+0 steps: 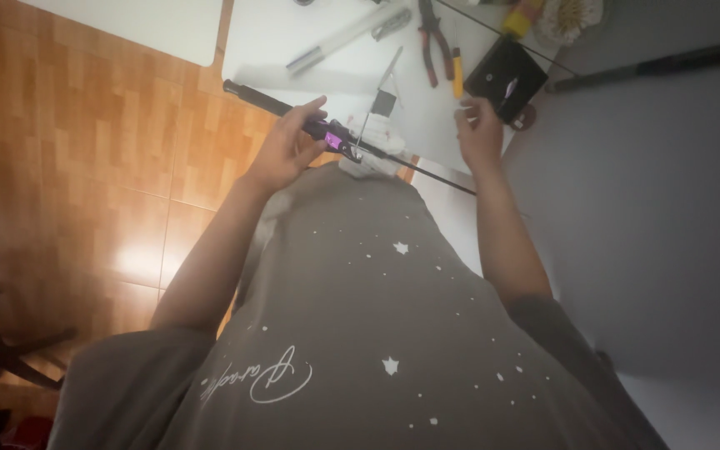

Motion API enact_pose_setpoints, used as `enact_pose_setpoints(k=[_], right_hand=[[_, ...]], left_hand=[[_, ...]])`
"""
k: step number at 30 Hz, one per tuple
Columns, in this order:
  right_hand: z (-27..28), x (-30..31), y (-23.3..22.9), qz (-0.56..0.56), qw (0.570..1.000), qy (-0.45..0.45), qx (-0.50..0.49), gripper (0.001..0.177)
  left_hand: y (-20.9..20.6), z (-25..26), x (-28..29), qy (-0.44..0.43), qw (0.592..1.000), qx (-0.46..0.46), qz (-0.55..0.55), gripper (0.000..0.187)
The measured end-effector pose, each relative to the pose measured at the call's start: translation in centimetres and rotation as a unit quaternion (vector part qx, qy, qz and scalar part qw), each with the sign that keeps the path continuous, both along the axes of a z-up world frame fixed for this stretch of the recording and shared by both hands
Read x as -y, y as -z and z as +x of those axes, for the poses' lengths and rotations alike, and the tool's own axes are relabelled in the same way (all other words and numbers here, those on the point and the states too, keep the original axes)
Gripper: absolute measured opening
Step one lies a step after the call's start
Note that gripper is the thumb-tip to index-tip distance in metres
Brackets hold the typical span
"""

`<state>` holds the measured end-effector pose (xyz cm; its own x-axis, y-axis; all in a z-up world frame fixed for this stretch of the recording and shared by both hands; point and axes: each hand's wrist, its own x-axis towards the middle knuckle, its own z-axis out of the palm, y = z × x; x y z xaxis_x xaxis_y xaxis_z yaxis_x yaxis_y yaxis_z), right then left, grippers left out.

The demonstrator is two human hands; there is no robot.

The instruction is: The recorder is repairing or assembling a fishing reel attached to a rod at a workbench.

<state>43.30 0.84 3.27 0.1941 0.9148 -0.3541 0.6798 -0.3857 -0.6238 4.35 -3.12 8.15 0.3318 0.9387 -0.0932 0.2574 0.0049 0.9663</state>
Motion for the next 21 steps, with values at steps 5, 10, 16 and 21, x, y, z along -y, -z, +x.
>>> enact_pose_setpoints(k=[5, 10, 16, 21], right_hand=[[0.6, -0.7, -0.3, 0.019, 0.999, 0.003, -0.040, 0.022], [-0.7, -1.2, -1.2, 0.007, 1.000, -0.009, -0.017, 0.023], [0.4, -1.1, 0.3, 0.002, 0.999, -0.010, -0.031, 0.023], [0.6, -0.6, -0.1, -0.021, 1.000, 0.002, -0.019, 0.020]], left_hand=[[0.2, 0.2, 0.4, -0.023, 0.999, 0.020, -0.034, 0.067], [0.2, 0.1, 0.6, -0.036, 0.999, -0.009, 0.018, 0.068], [0.1, 0.4, 1.2, -0.017, 0.989, -0.114, 0.088, 0.078], [1.6, 0.5, 1.8, -0.058, 0.998, 0.007, -0.012, 0.083]])
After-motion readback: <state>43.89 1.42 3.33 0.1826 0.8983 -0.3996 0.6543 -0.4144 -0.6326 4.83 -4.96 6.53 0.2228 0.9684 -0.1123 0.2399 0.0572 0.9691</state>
